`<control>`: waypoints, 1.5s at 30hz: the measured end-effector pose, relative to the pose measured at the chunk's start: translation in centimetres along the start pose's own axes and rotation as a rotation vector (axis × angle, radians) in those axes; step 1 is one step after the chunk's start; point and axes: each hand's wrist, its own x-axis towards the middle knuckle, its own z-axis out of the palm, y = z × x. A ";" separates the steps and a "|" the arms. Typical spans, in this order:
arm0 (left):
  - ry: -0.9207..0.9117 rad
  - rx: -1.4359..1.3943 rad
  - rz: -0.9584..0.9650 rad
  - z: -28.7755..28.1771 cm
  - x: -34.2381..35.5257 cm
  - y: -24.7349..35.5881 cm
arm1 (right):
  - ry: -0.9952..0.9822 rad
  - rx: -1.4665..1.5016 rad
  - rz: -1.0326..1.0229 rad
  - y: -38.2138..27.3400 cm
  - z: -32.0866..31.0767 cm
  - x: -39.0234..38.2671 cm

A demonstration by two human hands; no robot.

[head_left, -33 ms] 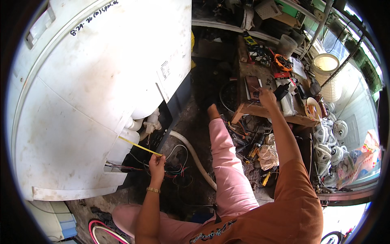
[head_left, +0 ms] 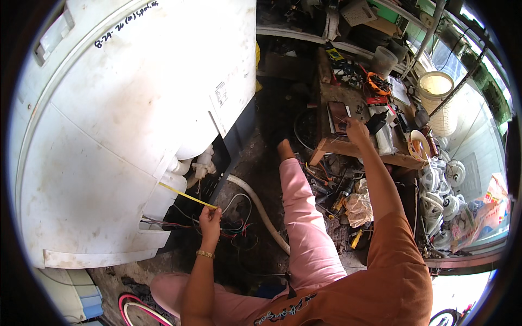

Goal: The person connects wires on a washing machine by hand and using yellow tape. They twist the wire ends together and secure the connection with the tape while kneeling on the workshop floor.

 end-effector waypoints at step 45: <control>-0.003 -0.065 0.029 0.7 0.1 0.1 | 0.059 -0.018 0.020 0.3 0.0 2.2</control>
